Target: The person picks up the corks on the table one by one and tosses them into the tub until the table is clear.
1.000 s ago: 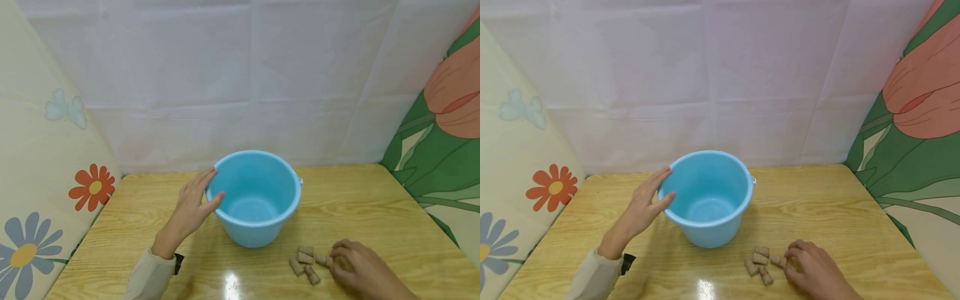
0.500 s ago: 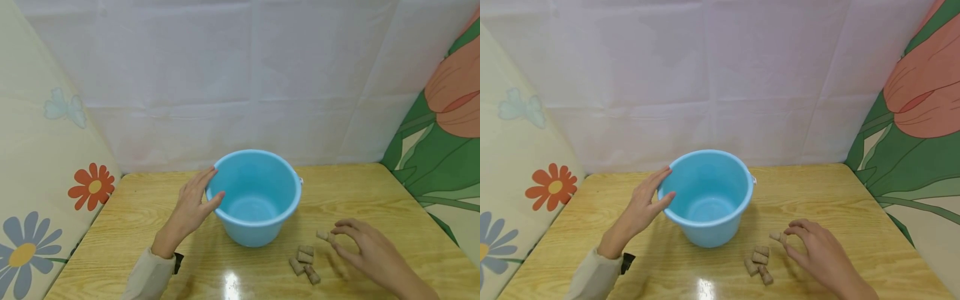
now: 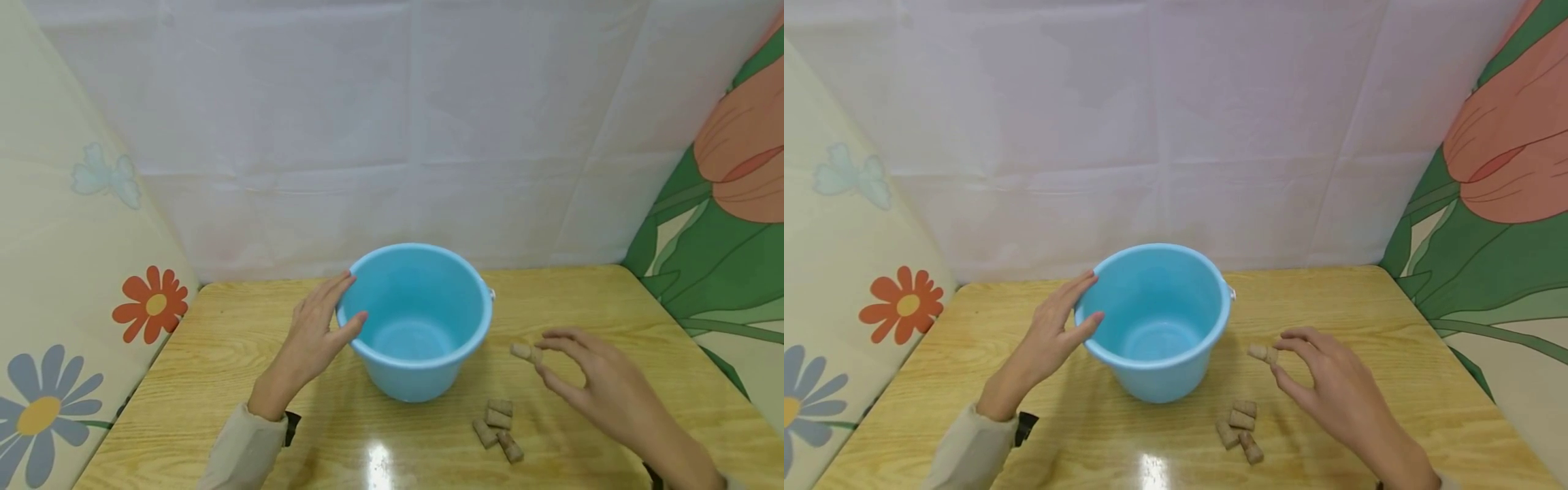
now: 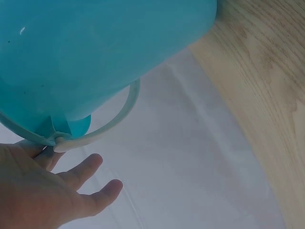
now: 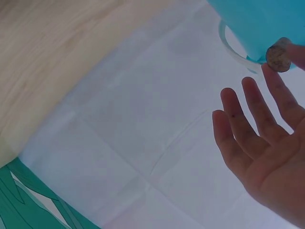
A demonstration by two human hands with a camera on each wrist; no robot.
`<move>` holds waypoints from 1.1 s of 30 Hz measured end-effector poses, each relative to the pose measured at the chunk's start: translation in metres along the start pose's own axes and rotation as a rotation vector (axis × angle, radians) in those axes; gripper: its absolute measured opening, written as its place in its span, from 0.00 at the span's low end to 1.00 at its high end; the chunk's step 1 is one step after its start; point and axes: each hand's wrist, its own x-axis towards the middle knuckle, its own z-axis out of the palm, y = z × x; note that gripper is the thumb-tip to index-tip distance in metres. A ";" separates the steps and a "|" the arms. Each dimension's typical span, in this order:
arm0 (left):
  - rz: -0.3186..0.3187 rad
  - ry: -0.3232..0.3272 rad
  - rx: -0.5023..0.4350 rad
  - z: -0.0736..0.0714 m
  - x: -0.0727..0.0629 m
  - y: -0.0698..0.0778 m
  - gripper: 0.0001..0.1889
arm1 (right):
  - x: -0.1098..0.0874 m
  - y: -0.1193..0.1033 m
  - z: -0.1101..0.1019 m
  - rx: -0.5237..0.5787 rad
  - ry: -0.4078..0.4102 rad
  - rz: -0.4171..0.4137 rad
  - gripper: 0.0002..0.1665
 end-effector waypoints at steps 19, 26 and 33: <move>-0.002 -0.005 -0.001 -0.001 0.001 0.002 0.34 | 0.030 -0.012 -0.014 0.016 0.123 -0.121 0.20; -0.004 -0.010 -0.006 -0.001 0.001 0.002 0.35 | 0.040 -0.018 -0.016 0.032 0.141 -0.119 0.20; -0.002 -0.006 -0.009 -0.001 0.001 0.001 0.35 | 0.049 -0.026 -0.012 0.064 0.139 -0.107 0.21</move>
